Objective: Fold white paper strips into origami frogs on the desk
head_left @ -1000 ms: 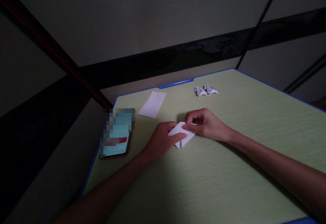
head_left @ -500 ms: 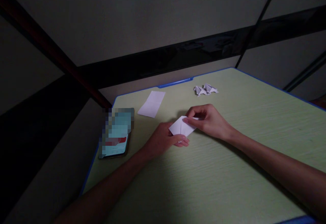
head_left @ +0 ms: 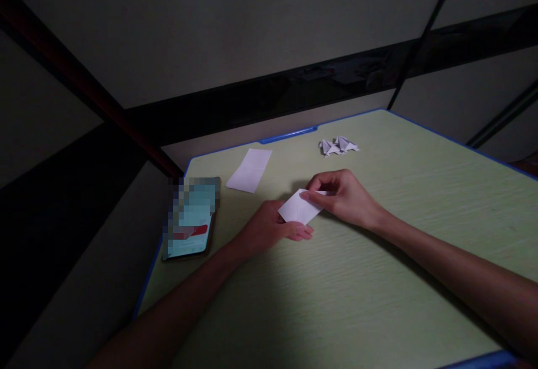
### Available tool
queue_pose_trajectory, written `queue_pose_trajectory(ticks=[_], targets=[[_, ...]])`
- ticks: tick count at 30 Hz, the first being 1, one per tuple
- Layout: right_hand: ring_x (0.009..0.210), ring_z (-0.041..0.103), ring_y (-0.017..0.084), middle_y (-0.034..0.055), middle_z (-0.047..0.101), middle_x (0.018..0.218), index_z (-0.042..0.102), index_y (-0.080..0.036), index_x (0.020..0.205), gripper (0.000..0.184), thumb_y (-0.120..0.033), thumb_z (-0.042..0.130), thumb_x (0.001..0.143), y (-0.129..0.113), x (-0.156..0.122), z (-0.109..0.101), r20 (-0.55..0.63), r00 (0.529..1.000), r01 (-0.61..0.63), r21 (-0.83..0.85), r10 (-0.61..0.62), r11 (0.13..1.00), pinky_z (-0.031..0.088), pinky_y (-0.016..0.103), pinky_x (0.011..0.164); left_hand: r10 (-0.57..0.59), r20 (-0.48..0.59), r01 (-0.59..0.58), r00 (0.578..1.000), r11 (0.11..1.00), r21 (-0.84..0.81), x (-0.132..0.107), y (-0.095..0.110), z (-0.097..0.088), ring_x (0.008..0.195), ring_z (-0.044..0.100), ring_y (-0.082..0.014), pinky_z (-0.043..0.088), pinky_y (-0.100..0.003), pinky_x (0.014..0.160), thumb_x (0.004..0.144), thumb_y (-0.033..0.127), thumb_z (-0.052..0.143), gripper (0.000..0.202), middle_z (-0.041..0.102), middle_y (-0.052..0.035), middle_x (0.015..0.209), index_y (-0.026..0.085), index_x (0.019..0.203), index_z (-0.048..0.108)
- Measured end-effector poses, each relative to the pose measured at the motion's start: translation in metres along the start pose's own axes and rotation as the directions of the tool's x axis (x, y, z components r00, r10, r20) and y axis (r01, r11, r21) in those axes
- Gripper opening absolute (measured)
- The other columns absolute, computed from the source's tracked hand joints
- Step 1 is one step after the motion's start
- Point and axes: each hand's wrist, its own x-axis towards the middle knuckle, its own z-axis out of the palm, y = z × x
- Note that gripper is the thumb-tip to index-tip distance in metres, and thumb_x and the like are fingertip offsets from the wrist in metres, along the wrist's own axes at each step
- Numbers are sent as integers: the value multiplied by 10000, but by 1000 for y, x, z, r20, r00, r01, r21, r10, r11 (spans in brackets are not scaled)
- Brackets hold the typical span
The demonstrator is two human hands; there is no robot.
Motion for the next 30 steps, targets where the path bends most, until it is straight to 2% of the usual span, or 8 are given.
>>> queue_pose_trajectory(ticks=[19, 28, 30], targets=[[440, 357, 49, -18, 451, 492, 524, -104, 546, 178, -249, 552, 646, -6, -1, 2, -16, 999, -46, 53, 47, 998, 283, 187, 397, 12, -4, -12, 1000, 998, 57, -1, -1, -1, 632, 623, -139, 491, -246, 577, 618, 190, 607, 172, 671, -79, 731, 99, 759, 568], [450, 389, 54, -9, 488, 504, 522, -115, 546, 148, -218, 552, 649, -14, -7, 4, 13, 999, 33, 41, -34, 999, 307, 181, 402, 10, 8, -12, 1000, 976, 219, -10, 14, 2, 584, 609, -148, 457, -227, 531, 576, 216, 629, 150, 668, -70, 641, 88, 652, 621], [459, 400, 58, -3, 498, 512, 522, -116, 544, 149, -215, 550, 651, -15, -7, 4, 17, 999, 47, 28, -47, 998, 314, 181, 407, 26, 25, -31, 999, 978, 205, -10, 13, 1, 599, 610, -147, 458, -229, 545, 601, 225, 608, 156, 674, -76, 664, 89, 673, 630]])
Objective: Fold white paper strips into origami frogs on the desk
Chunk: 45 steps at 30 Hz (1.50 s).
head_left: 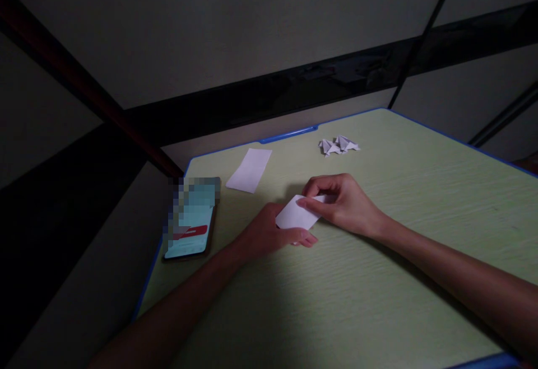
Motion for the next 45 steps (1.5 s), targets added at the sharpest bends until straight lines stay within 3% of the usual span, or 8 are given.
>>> queue_pose_trajectory(ticks=[11, 21, 30, 35, 40, 45], targets=[[468, 395, 58, -5, 493, 518, 520, -112, 544, 161, -220, 551, 659, 3, 1, 1, -9, 999, 36, -23, -36, 999, 316, 185, 422, 41, 35, -37, 999, 995, -97, 5, -13, 0, 651, 630, -148, 477, -237, 592, 676, 245, 542, 180, 682, -85, 745, 91, 725, 624], [437, 378, 50, -24, 461, 478, 491, -125, 505, 211, -269, 599, 615, 3, 3, 1, 4, 997, -80, 95, 80, 992, 310, 190, 405, 64, 47, -58, 997, 991, -121, 5, -11, -1, 617, 625, -148, 471, -240, 571, 675, 227, 534, 171, 681, -97, 716, 81, 698, 621], [439, 410, 54, -26, 485, 493, 472, -133, 508, 203, -229, 640, 572, 6, 6, 4, -57, 990, -118, 173, 130, 978, 325, 193, 417, 19, -85, -32, 996, 987, -157, 7, -11, 5, 629, 624, -146, 466, -240, 581, 657, 170, 547, 148, 679, -84, 731, 82, 763, 602], [460, 446, 68, -9, 517, 521, 489, -129, 517, 195, -226, 652, 561, 4, 5, 3, -36, 992, -116, 195, 125, 974, 356, 207, 439, -24, -185, 14, 982, 999, -53, 5, -10, 6, 661, 616, -173, 439, -242, 562, 607, 220, 613, 224, 675, -91, 783, 81, 782, 623], [463, 459, 72, -5, 529, 530, 497, -126, 520, 170, -195, 648, 558, 3, 4, 2, 3, 994, -112, 193, 113, 975, 360, 205, 438, -17, -98, 5, 995, 993, -121, 5, -14, 2, 662, 608, -161, 425, -237, 587, 661, 299, 571, 250, 679, -72, 734, 92, 782, 642], [456, 455, 70, -4, 536, 531, 496, -128, 515, 152, -175, 627, 575, 2, 3, 3, 14, 996, -86, 134, 84, 987, 354, 201, 430, -8, -85, -2, 996, 993, -118, 6, -16, 3, 606, 593, -140, 407, -219, 560, 666, 299, 566, 241, 675, -62, 675, 92, 753, 654]])
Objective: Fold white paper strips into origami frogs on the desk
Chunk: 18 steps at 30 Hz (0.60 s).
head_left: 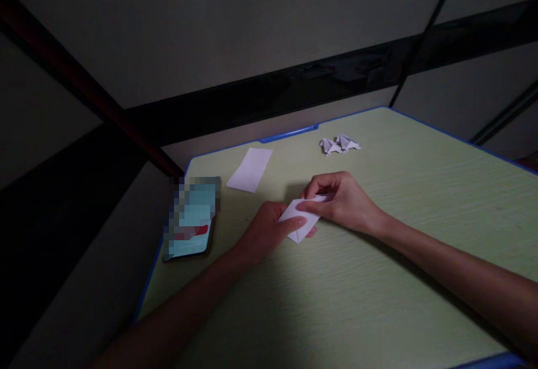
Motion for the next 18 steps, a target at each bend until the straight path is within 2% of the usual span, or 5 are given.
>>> queue_pose_trajectory(ticks=[5, 8, 11, 15, 18], targets=[[442, 453, 65, -14, 525, 514, 505, -125, 524, 146, -170, 634, 575, 0, 0, -1, 2, 1000, 5, 4, -5, 1000, 348, 195, 415, 25, -34, -25, 999, 1000, -3, 0, 1, 3, 557, 573, -128, 390, -211, 533, 658, 295, 572, 227, 665, -52, 626, 95, 717, 662], [439, 477, 70, -27, 536, 537, 516, -135, 632, 163, -172, 658, 559, 1, 1, 0, -48, 999, 18, 145, -11, 989, 367, 196, 408, 43, -117, -53, 992, 995, -81, 0, 2, 6, 576, 576, -131, 403, -222, 571, 650, 292, 582, 221, 661, -47, 621, 99, 726, 659], [447, 508, 81, -43, 562, 562, 507, -153, 808, 323, -171, 683, 537, 2, 2, 4, -60, 998, -4, 330, 25, 944, 407, 209, 426, 75, -210, -107, 975, 984, -146, 0, 3, 8, 580, 563, -123, 398, -218, 585, 653, 303, 579, 224, 645, -30, 599, 100, 715, 652], [483, 515, 65, -22, 591, 566, 579, -110, 676, 181, -195, 681, 552, 5, 3, 10, 151, 981, -172, 407, 119, 897, 415, 202, 480, 114, -344, -159, 932, 982, -104, 0, 2, 10, 480, 473, -83, 329, -190, 477, 632, 329, 595, 248, 577, 11, 508, 87, 581, 619], [487, 501, 54, -25, 590, 531, 612, -102, 584, 120, -197, 680, 560, 9, 2, 12, 218, 971, -189, 438, 100, 879, 399, 197, 509, 124, -404, -177, 906, 979, -97, 1, 1, 12, 452, 440, -73, 306, -187, 451, 611, 329, 613, 245, 556, 25, 486, 88, 568, 609]])
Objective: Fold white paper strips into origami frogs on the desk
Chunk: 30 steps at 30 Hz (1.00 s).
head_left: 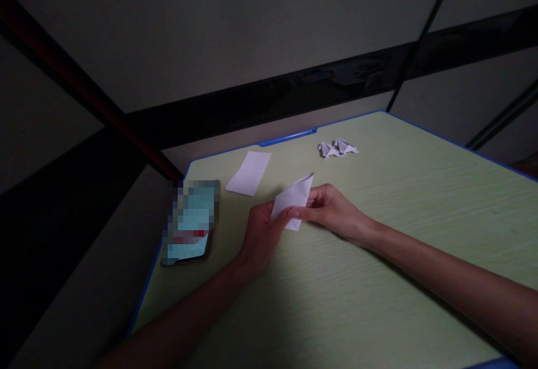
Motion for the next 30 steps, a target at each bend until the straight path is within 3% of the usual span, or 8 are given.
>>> queue_pose_trajectory(ticks=[5, 12, 15, 18, 19, 21, 26, 30], targets=[[423, 444, 36, -31, 543, 422, 567, -108, 418, 235, -223, 662, 601, 4, -1, -5, -110, 992, 73, 44, -67, 996, 341, 185, 459, 6, 60, -5, 998, 1000, -18, -2, 2, 2, 544, 546, -119, 389, -214, 547, 649, 331, 582, 250, 635, -21, 575, 93, 664, 654], [480, 527, 62, 5, 612, 524, 629, -118, 562, 150, -201, 593, 682, -6, 0, -5, -177, 983, 82, 216, -43, 973, 421, 191, 494, -56, 104, 62, 993, 997, -53, -3, 1, 2, 587, 603, -151, 442, -245, 592, 659, 323, 575, 264, 674, -59, 659, 96, 772, 649], [526, 552, 53, 9, 630, 577, 629, -132, 597, 138, -123, 550, 711, -17, 3, -23, -373, 926, 153, 239, -54, 959, 449, 166, 524, -54, 114, 54, 992, 999, 7, -5, 0, 1, 614, 608, -153, 437, -234, 586, 680, 324, 555, 256, 678, -72, 686, 94, 735, 653], [561, 563, 50, 2, 637, 639, 613, -162, 642, 166, -118, 496, 752, -26, 6, -44, -580, 808, 292, 249, -99, 923, 447, 140, 482, -47, 112, 42, 993, 998, 47, -7, 0, 1, 618, 607, -152, 434, -229, 585, 691, 323, 543, 262, 679, -82, 695, 88, 701, 657], [557, 558, 45, -2, 632, 641, 605, -163, 643, 175, -116, 484, 760, -28, 6, -48, -625, 774, 316, 250, -96, 915, 445, 133, 474, -48, 104, 44, 993, 998, 36, -7, 1, 1, 625, 609, -155, 437, -232, 590, 691, 323, 542, 263, 679, -85, 699, 86, 703, 656], [518, 535, 33, -10, 611, 611, 593, -160, 630, 181, -138, 481, 769, -27, 6, -47, -648, 758, 308, 264, -68, 914, 428, 124, 446, -50, 83, 52, 995, 999, -12, -7, 1, 2, 645, 615, -164, 446, -242, 602, 686, 323, 548, 263, 680, -90, 713, 84, 723, 652], [490, 501, 40, -13, 579, 571, 589, -133, 621, 118, -238, 640, 639, -11, 4, -15, -402, 913, 145, 148, -75, 978, 392, 152, 445, -45, 36, 47, 998, 996, -75, -4, 0, 2, 670, 618, -166, 449, -251, 644, 679, 323, 558, 260, 680, -84, 716, 86, 731, 652], [434, 459, 60, -21, 536, 503, 519, -125, 548, 206, -262, 665, 595, -5, 0, -2, -201, 976, 89, 14, -84, 996, 374, 219, 449, -31, 61, 35, 998, 997, -72, -3, -2, 1, 646, 609, -151, 443, -245, 636, 676, 332, 561, 262, 678, -66, 702, 99, 751, 654]])
